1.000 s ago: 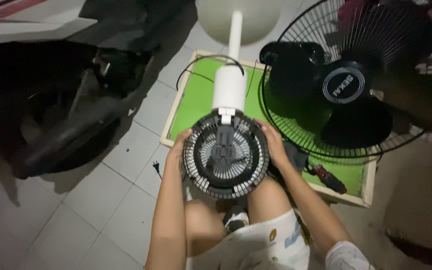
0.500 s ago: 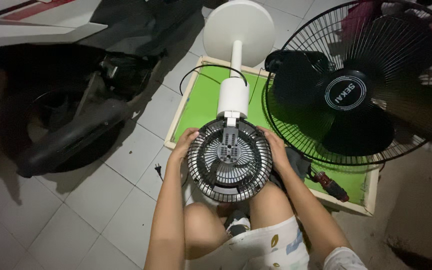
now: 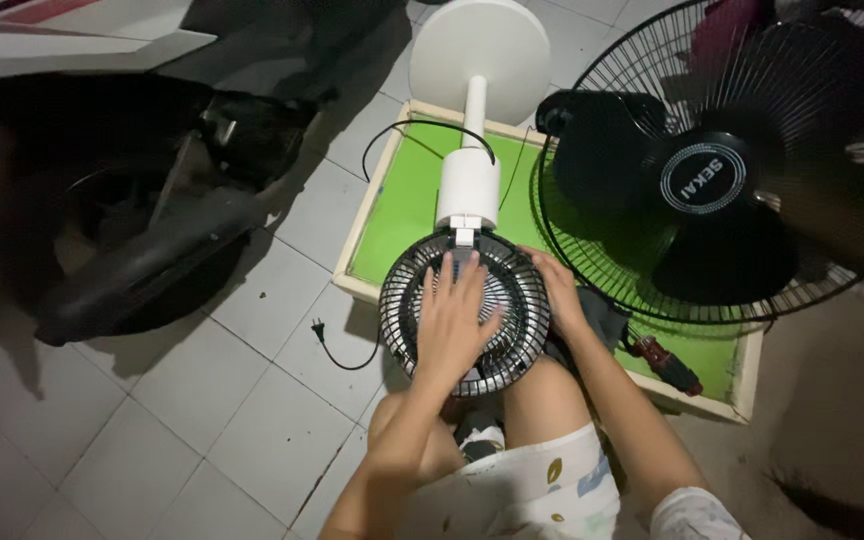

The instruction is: The person assembles a small white electric fan by attaching the fan blade, securing the front grille, and fastening the head to the stand. They then use a screwdriver to tighten screws on the fan head.

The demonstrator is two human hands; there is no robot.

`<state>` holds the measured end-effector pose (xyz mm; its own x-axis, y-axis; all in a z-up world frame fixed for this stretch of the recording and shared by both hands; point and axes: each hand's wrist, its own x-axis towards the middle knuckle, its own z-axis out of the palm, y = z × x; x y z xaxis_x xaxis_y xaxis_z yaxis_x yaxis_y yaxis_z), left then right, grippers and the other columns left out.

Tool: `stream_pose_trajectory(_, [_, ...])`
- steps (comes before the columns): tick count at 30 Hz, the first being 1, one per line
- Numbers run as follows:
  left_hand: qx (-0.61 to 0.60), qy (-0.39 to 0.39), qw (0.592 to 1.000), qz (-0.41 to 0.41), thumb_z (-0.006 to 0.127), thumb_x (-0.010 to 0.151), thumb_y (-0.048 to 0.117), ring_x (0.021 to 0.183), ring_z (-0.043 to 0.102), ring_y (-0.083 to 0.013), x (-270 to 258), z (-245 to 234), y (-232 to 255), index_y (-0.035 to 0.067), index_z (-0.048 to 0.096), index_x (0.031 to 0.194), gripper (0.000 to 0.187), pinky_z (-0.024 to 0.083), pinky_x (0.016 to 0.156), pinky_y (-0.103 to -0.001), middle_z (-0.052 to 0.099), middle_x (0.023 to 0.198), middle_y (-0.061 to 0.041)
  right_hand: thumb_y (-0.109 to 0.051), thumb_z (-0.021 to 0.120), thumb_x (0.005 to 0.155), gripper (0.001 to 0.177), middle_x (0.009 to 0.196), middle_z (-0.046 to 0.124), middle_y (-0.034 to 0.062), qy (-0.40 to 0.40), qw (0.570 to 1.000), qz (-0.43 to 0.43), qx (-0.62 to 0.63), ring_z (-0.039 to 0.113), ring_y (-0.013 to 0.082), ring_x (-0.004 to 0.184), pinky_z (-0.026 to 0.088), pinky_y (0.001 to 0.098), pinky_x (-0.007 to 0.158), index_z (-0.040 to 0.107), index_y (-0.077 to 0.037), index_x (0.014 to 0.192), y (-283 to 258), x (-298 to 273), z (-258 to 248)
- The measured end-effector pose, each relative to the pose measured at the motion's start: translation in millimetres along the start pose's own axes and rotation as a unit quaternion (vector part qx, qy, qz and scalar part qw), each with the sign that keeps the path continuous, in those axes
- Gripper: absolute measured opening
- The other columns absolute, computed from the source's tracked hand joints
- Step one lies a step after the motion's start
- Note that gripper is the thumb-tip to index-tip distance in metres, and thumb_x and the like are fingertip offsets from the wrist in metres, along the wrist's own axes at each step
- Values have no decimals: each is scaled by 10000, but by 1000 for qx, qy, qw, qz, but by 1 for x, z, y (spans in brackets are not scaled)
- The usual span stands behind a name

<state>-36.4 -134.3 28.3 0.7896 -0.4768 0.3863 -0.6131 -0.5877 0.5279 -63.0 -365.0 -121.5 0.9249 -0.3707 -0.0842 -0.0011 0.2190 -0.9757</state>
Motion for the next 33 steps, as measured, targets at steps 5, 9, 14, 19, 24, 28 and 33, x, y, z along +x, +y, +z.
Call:
stream_pose_trajectory(5, [62, -24, 997, 51, 657, 948, 448, 1435, 418, -437, -7, -6, 10, 60, 591, 1408, 606, 302, 1184, -586, 491, 1538, -211, -226, 513, 1066, 382, 1276, 687, 121, 5, 1000, 9, 9, 641, 187, 1141, 488, 310, 1031, 671, 45, 1284, -2, 0, 1])
stream_pose_trajectory(9, [77, -24, 995, 53, 657, 950, 443, 1432, 421, -441, -8, -4, 10, 69, 604, 1400, 587, 281, 1175, -616, 483, 1539, -209, -225, 513, 1056, 376, 1276, 690, 113, 3, 999, 19, 29, 646, 177, 1135, 493, 299, 1019, 665, 25, 1291, -2, 1, 2])
stream_pose_trajectory(14, [98, -17, 994, 55, 659, 946, 447, 1418, 435, -436, -15, 0, 11, 60, 606, 1407, 605, 270, 1174, -641, 486, 1531, -214, -230, 534, 1070, 359, 1233, 706, 109, 30, 998, -24, -51, 644, 176, 1115, 491, 295, 1006, 696, 30, 1257, 6, -2, -1])
stream_pose_trajectory(19, [102, 1, 994, 48, 683, 924, 448, 1414, 444, -429, -18, 1, 11, 81, 618, 1389, 596, 262, 1175, -649, 495, 1525, -211, -241, 535, 1073, 356, 1200, 707, 116, 16, 995, -47, -89, 643, 191, 1117, 477, 309, 1015, 712, 22, 1233, 10, 1, -5])
stream_pose_trajectory(24, [83, 11, 996, 45, 699, 917, 432, 1415, 449, -436, -23, 4, 8, 63, 617, 1380, 598, 283, 1186, -622, 509, 1516, -218, -363, 514, 1051, 438, 1235, 718, 72, -16, 964, -41, -262, 655, 208, 1165, 463, 320, 1024, 704, -30, 1262, -16, 42, 1])
stream_pose_trajectory(28, [90, 24, 995, 45, 697, 922, 416, 1424, 458, -418, -26, 7, 6, 9, 604, 1395, 631, 296, 1190, -592, 519, 1521, -215, -630, 631, 941, 857, 1266, 664, 298, -129, 959, 118, -222, 623, 508, 1186, 496, 542, 1017, 652, 102, 1386, -40, 106, 42])
stream_pose_trajectory(33, [101, 33, 994, 8, 717, 915, 420, 1434, 453, -389, -33, 14, 3, 5, 612, 1342, 604, 303, 1198, -582, 529, 1505, -198, -595, 847, 664, 1301, 1468, 469, 281, -92, 961, 236, -111, 523, 350, 1337, 457, 405, 1096, 141, 31, 1559, -51, 132, 76])
